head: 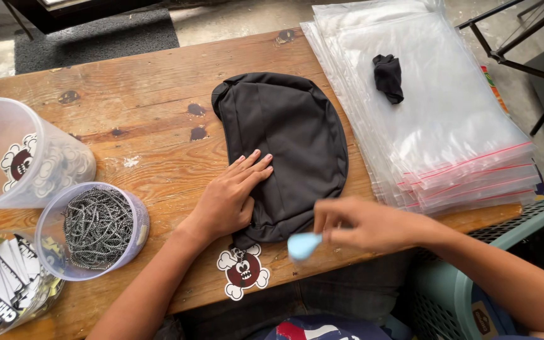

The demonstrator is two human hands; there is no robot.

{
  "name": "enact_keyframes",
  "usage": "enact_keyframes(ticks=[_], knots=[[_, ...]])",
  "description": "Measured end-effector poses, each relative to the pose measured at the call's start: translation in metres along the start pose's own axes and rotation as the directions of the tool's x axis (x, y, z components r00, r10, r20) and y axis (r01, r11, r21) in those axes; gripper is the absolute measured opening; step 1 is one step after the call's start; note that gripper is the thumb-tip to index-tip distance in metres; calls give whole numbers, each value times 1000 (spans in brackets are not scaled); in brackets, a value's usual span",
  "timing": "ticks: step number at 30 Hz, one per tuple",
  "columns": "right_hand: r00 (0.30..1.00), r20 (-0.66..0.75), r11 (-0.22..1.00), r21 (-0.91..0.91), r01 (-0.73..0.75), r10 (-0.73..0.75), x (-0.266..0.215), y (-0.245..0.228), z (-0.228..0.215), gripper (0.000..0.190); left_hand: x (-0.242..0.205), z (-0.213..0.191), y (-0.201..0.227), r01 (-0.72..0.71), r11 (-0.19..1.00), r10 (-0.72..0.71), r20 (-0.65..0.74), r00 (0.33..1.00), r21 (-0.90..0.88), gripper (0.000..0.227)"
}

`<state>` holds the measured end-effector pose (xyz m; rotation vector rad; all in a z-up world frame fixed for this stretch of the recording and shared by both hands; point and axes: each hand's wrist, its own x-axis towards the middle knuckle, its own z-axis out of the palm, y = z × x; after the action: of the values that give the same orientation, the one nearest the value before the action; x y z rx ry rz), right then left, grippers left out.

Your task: The person cleans a black bag using a small brush and a cloth, then places the bag into a clear plastic zip-lock bag and seals it. The person also wipes the plastic bag with a cloth before inserting the black bag.

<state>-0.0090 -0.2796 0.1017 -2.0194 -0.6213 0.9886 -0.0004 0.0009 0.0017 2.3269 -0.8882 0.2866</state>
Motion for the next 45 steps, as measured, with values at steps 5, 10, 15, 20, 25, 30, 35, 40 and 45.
enact_keyframes(ticks=[5,10,15,20,25,30,35,40,45], knots=[[967,-252,991,-136,9,-43,16,21,-23,13,-1,-1,-1,1,1000,-1,9,1000,-9,66],[823,-502,593,-758,-272,-264,22,60,-64,31,1,-4,1,-4,999,5,22,1000,-37,66],[905,-402,936,-352,-12,-139,24,23,-49,11,3,-8,1,5,998,-2,55,999,-58,70],[760,-517,511,-810,-287,-394,43,66,-91,12,2,-9,3,9,997,-4,67,998,-72,71],[847,-462,900,-433,44,-264,48,47,-97,19,5,-10,1,3,998,2,74,997,-65,71],[773,-496,507,-820,-266,-395,53,46,-119,7,4,-10,1,10,998,-5,74,997,-68,72],[759,-534,774,-630,-64,-372,95,43,-113,11,4,-9,1,8,998,-3,82,997,-60,73],[777,-518,878,-470,90,-357,170,49,-111,18,3,-8,0,10,998,-5,81,997,-55,75],[796,-498,897,-425,122,-344,201,29,-102,17,2,-6,2,31,999,-30,47,998,-24,71]])
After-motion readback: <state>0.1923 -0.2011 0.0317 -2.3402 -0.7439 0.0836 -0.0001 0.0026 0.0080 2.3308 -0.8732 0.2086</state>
